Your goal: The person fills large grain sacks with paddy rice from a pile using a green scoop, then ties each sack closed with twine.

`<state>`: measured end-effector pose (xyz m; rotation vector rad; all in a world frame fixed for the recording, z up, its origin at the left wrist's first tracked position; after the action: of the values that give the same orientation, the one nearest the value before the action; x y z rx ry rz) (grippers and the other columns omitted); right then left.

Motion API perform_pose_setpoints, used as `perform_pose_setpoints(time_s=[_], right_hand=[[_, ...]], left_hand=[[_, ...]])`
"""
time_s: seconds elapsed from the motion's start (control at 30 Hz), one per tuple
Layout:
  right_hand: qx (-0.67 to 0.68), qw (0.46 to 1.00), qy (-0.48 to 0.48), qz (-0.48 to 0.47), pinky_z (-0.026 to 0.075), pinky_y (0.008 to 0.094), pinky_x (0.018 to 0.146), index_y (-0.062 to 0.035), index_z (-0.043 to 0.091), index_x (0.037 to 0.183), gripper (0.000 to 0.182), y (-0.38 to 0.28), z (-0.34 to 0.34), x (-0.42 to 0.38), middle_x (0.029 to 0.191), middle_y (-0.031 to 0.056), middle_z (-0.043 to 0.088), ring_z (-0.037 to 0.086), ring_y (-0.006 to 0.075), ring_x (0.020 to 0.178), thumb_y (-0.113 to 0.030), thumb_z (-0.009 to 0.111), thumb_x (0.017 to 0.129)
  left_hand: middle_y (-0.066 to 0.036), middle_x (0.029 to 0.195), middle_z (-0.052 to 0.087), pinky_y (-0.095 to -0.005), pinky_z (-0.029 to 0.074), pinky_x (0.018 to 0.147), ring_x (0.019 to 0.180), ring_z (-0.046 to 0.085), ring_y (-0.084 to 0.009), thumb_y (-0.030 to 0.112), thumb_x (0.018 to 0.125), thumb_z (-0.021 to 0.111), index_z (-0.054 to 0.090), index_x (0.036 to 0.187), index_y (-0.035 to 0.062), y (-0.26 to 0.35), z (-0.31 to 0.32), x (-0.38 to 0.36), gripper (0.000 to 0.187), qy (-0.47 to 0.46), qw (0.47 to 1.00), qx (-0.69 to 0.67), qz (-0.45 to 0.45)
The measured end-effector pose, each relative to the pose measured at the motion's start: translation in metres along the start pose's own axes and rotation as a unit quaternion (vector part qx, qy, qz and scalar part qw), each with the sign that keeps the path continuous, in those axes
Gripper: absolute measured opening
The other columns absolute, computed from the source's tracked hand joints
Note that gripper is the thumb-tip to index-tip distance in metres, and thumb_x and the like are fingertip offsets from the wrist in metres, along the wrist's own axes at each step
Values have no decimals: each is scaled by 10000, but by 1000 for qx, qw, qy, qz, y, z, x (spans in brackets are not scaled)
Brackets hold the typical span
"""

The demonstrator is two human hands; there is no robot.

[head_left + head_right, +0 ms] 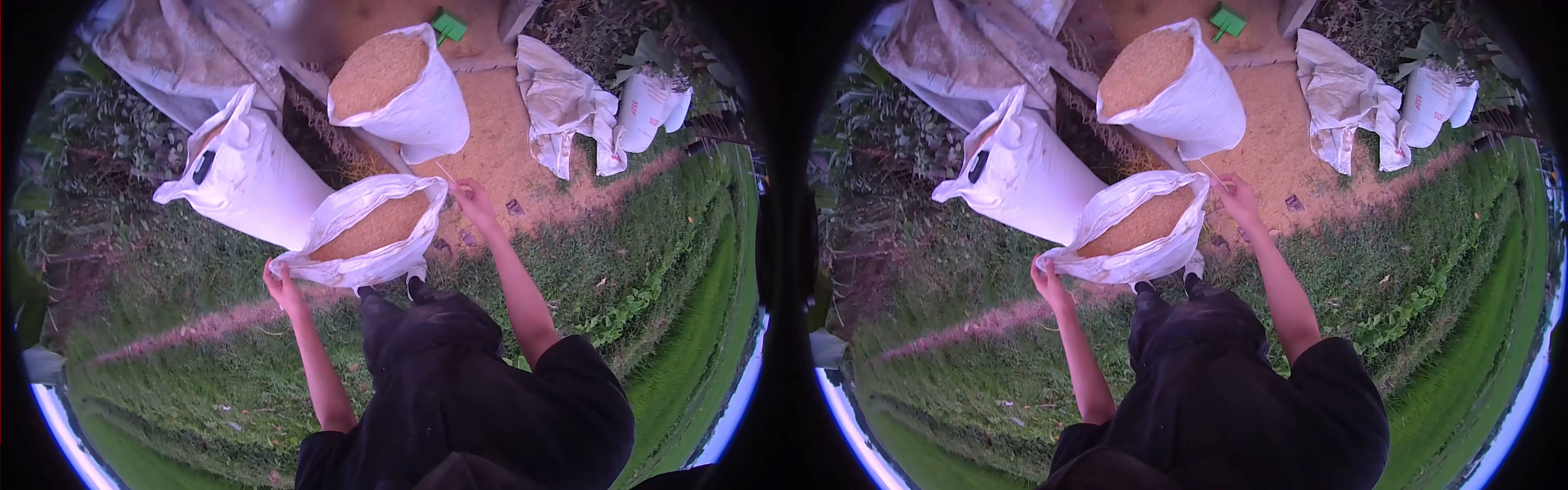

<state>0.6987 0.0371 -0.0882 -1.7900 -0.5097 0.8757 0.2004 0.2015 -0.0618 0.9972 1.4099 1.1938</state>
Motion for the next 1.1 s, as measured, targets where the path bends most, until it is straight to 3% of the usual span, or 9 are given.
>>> perform_pose_setpoints(time_s=[0.27, 0.4, 0.47, 0.53, 0.57, 0.63, 0.73, 0.93, 1.1], right_hand=[[-34, 989, 134, -42, 384, 236, 520, -21, 658, 991, 239, 31, -125, -43, 616, -14, 548, 513, 69, 544, -252, 609, 948], [-3, 964, 261, -41, 367, 226, 506, -21, 659, 992, 227, 46, -200, -107, 608, -30, 523, 483, 57, 539, -236, 595, 958], [2, 947, 320, -41, 356, 229, 494, -12, 655, 986, 246, 51, -237, -148, 592, -30, 519, 471, 52, 529, -249, 603, 954], [3, 927, 372, -44, 344, 233, 482, -2, 651, 980, 266, 51, -263, -186, 576, -29, 515, 459, 47, 519, -263, 611, 951], [16, 910, 413, -38, 328, 228, 479, -7, 650, 970, 257, 50, -278, -207, 576, -37, 502, 446, 41, 517, -259, 606, 955], [28, 889, 456, -44, 312, 224, 476, -12, 649, 961, 249, 53, -305, -226, 576, -45, 488, 433, 35, 514, -256, 601, 959], [25, 871, 492, -2, 297, 217, 489, -25, 655, 978, 228, 73, -338, -241, 609, -49, 481, 424, 28, 537, -244, 591, 965], [-10, 869, 495, 9, 296, 222, 474, -8, 637, 946, 252, 81, -398, -175, 560, -34, 466, 415, 33, 505, -255, 587, 968], [-60, 890, 451, -6, 333, 232, 481, 9, 631, 961, 254, 49, -463, -92, 582, -26, 489, 440, 43, 529, -237, 571, 975]], left_hand=[[-155, 1209, 567, -347, 450, 933, 1087, 556, -223, 195, 947, 623, 399, 1347, 30, 15, 2, 19, 488, 48, 997, 60, 2], [-207, 1252, 542, -392, 451, 964, 1137, 547, -276, 364, 917, 653, 324, 1416, 10, 35, 1, 35, 695, 65, 982, 161, 71], [-254, 1377, 424, -445, 438, 1016, 1234, 489, -353, 467, 895, 645, 281, 1437, -27, 68, 16, 25, 819, 97, 957, 262, 76], [-265, 1434, 346, -486, 394, 1059, 1312, 401, -378, 475, 889, 646, 269, 1451, -25, 95, 35, 19, 841, 112, 935, 291, 171], [-265, 1434, 346, -486, 394, 1059, 1312, 401, -378, 475, 889, 646, 269, 1451, -25, 99, 46, 14, 841, 104, 937, 287, 171], [-261, 1457, 311, -502, 327, 1102, 1358, 328, -380, 451, 884, 662, 258, 1461, -22, 137, 84, -16, 849, 120, 902, 316, 269], [-251, 1466, 306, -493, 271, 1134, 1373, 304, -381, 393, 883, 682, 257, 1461, -31, 155, 146, -46, 834, 97, 880, 317, 340], [-255, 1500, 283, -461, 211, 1158, 1389, 289, -382, 271, 881, 695, 259, 1456, -52, 147, 286, -91, 790, -4, 897, 293, 332], [-263, 1447, 356, -454, 276, 1107, 1340, 359, -372, 274, 883, 695, 328, 1430, -49, 107, 435, -114, 733, -142, 882, 314, 321]])
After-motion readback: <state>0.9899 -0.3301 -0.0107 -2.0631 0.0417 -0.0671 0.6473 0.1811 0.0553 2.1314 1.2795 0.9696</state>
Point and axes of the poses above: each hand's wrist, its own x-axis towards the middle knuckle, its own z-axis out of the palm, y = z × x, the point moved 10 cm from there along x, towards the middle knuckle
